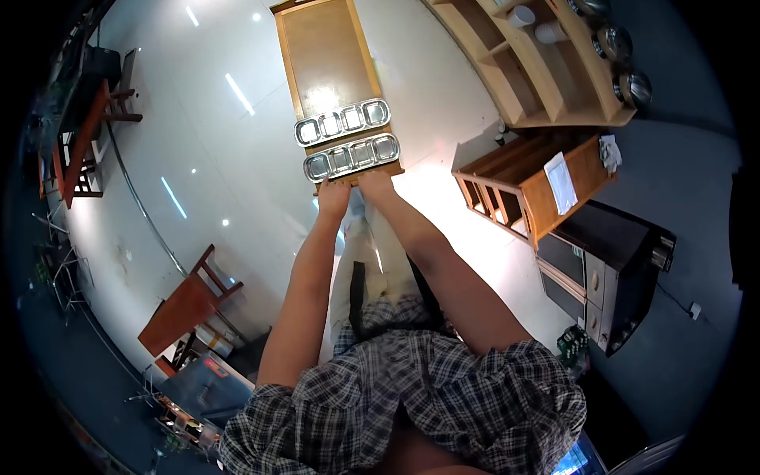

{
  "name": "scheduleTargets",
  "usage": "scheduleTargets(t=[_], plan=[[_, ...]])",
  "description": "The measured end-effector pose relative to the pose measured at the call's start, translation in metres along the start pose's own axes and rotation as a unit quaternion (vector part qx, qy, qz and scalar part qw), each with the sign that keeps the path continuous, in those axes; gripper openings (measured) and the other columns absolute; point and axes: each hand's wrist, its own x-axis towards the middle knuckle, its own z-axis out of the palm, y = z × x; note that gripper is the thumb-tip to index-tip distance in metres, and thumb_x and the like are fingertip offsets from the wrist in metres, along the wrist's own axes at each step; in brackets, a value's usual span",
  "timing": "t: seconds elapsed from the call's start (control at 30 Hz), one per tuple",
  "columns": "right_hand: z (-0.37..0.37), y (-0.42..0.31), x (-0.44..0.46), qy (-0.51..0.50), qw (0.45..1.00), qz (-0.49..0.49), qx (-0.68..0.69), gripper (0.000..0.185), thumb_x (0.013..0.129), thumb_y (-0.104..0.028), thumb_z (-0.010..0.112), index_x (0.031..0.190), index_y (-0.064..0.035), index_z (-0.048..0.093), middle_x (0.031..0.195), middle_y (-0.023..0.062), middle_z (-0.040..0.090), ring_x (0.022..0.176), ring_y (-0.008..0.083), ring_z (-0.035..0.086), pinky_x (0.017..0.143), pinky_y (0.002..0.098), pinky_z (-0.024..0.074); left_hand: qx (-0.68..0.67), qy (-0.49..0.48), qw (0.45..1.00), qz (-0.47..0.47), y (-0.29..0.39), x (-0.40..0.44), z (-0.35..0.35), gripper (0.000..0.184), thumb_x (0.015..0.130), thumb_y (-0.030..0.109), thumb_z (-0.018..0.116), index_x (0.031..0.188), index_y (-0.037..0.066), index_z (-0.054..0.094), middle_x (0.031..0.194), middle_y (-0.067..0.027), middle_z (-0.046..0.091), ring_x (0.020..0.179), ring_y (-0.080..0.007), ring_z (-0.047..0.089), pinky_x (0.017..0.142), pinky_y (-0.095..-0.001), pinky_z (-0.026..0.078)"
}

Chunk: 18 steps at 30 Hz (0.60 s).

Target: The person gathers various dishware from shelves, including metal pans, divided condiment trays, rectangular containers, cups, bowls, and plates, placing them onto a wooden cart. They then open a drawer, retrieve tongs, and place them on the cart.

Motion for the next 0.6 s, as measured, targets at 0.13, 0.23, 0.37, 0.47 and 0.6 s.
scheduleTargets(t=[0.13,0.23,0.37,0.47,0.6], plan=[[0.028,0.005,-0.043,0.037,0.999,-0.037,0.003,0.022,0.085,-0.017,0.052,0.092,-0.0097,0.07,0.096,0.0094,0.07,0.093,0.0241,0.067,0.077,0.0376,0.0542,-0.022,0.018,1.0,0.001,0.034,-0.032,0.015,0.008,0.081,0.012,0.054,0.082,0.012,0.062,0.078,-0.0058,0.068,0.079,-0.0202,0.068,0.082,-0.0374,0.048],[0.038,0.01,-0.073,0.021,0.999,-0.018,0.02,0.023,0.086,-0.016,0.05,0.099,-0.0094,0.069,0.102,0.0107,0.068,0.099,0.0237,0.065,0.081,0.0368,0.0529,-0.011,0.066,0.998,0.003,0.066,-0.055,0.023,0.005,0.08,0.012,0.056,0.082,0.012,0.061,0.075,-0.0034,0.068,0.074,-0.0186,0.068,0.069,-0.0349,0.05],[0.058,0.026,-0.12,-0.011,1.0,-0.018,0.005,0.025,0.087,-0.011,0.048,0.103,-0.0094,0.067,0.107,0.01,0.067,0.101,0.0238,0.064,0.087,0.0349,0.0509,-0.021,0.085,0.996,-0.021,0.114,-0.081,0.037,0.006,0.079,0.012,0.056,0.083,0.012,0.061,0.073,-0.0022,0.066,0.072,-0.0176,0.067,0.067,-0.0351,0.05],[0.099,0.045,-0.144,0.071,0.997,-0.034,-0.006,0.029,0.086,-0.017,0.048,0.102,-0.0083,0.07,0.105,0.0111,0.068,0.103,0.0251,0.063,0.086,0.0387,0.0501,-0.022,0.121,0.991,-0.052,0.156,-0.098,0.046,0.005,0.079,0.012,0.056,0.081,0.013,0.061,0.073,-0.0024,0.066,0.072,-0.0175,0.067,0.067,-0.0354,0.05],[0.111,0.063,-0.197,0.025,0.999,-0.025,0.003,0.028,0.086,-0.018,0.046,0.096,-0.0097,0.071,0.101,0.0101,0.07,0.1,0.0225,0.064,0.091,0.0375,0.0462,-0.02,0.069,0.995,-0.064,0.211,-0.125,0.048,0.006,0.079,0.011,0.056,0.079,0.013,0.061,0.073,-0.0038,0.066,0.072,-0.0189,0.067,0.071,-0.0357,0.05]])
